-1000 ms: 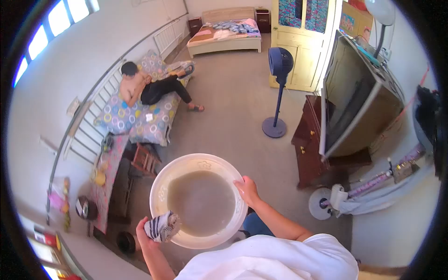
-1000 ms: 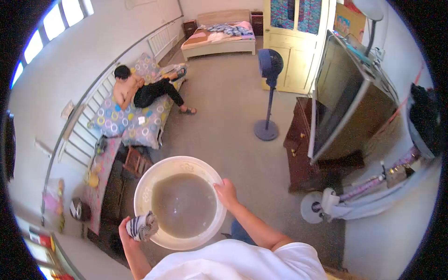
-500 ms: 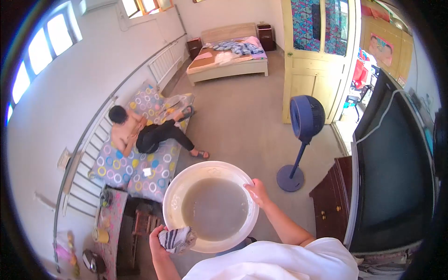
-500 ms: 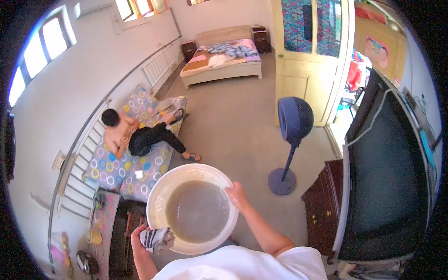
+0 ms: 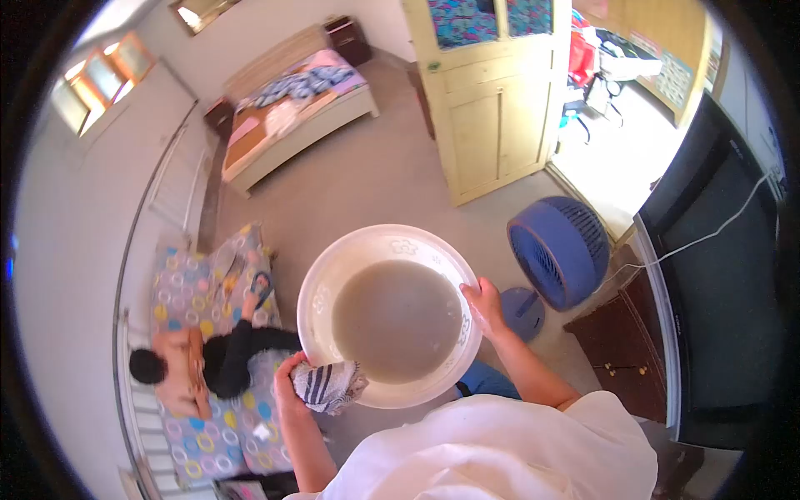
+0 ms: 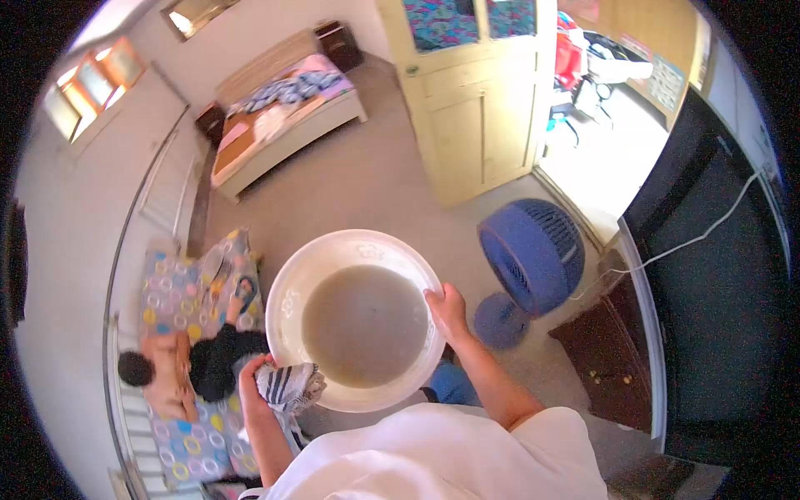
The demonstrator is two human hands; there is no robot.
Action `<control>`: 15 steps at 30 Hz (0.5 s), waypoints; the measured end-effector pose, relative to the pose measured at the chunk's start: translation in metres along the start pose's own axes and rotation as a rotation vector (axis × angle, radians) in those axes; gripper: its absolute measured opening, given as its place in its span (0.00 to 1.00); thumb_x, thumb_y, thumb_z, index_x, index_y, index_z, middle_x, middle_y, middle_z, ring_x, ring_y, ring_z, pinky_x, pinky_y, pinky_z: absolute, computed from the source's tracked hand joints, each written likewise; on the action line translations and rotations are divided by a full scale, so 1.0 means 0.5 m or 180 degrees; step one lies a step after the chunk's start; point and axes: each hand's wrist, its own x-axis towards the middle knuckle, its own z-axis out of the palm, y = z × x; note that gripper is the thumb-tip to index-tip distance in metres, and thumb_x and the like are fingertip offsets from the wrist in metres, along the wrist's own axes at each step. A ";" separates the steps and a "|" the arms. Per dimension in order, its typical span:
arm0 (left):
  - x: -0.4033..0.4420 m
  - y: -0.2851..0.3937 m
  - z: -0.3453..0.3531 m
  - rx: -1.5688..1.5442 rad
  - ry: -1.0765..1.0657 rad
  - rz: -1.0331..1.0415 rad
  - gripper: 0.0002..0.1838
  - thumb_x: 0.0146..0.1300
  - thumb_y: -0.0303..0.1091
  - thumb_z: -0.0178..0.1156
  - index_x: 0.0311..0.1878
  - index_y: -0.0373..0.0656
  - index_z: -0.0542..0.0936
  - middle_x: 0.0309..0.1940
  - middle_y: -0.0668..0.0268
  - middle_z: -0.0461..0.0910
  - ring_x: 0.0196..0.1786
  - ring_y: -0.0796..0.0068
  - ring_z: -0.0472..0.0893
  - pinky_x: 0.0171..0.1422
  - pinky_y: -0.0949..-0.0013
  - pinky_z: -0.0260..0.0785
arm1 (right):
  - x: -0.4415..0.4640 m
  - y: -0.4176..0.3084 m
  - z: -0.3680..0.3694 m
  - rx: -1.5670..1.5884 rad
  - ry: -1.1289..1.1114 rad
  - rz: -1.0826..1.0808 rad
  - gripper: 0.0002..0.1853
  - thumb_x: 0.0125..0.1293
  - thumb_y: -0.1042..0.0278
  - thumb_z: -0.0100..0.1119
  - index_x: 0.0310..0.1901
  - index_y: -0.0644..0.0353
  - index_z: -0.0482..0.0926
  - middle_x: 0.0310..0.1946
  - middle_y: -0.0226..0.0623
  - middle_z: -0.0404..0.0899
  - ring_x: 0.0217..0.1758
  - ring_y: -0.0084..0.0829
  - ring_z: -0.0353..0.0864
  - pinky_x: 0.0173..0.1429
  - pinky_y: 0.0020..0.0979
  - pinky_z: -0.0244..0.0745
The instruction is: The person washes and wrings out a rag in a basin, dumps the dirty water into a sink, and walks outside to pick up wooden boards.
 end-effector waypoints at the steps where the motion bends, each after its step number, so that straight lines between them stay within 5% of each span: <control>1: 0.076 0.015 0.034 0.0268 -0.0205 0.0131 0.09 0.53 0.32 0.54 0.34 0.36 0.78 0.31 0.61 0.79 0.35 0.67 0.78 0.43 0.67 0.72 | 0.054 0.005 0.015 0.0003 0.0191 0.0027 0.12 0.57 0.64 0.58 0.30 0.66 0.72 0.21 0.38 0.74 0.25 0.27 0.71 0.31 0.32 0.67; 8: 0.420 0.176 0.352 0.0738 -0.0591 -0.0296 0.12 0.55 0.32 0.52 0.38 0.35 0.78 0.34 0.61 0.80 0.37 0.66 0.79 0.47 0.65 0.71 | 0.320 -0.064 0.092 0.0495 0.0935 0.0405 0.14 0.57 0.62 0.58 0.33 0.67 0.73 0.26 0.45 0.76 0.29 0.32 0.75 0.35 0.35 0.69; 15: 0.748 0.180 0.785 0.1247 -0.1430 -0.0613 0.13 0.55 0.31 0.52 0.40 0.34 0.77 0.33 0.62 0.79 0.35 0.69 0.78 0.44 0.67 0.72 | 0.581 -0.085 0.055 0.0369 0.2203 0.0624 0.13 0.57 0.62 0.58 0.33 0.65 0.74 0.27 0.43 0.78 0.30 0.33 0.76 0.37 0.35 0.69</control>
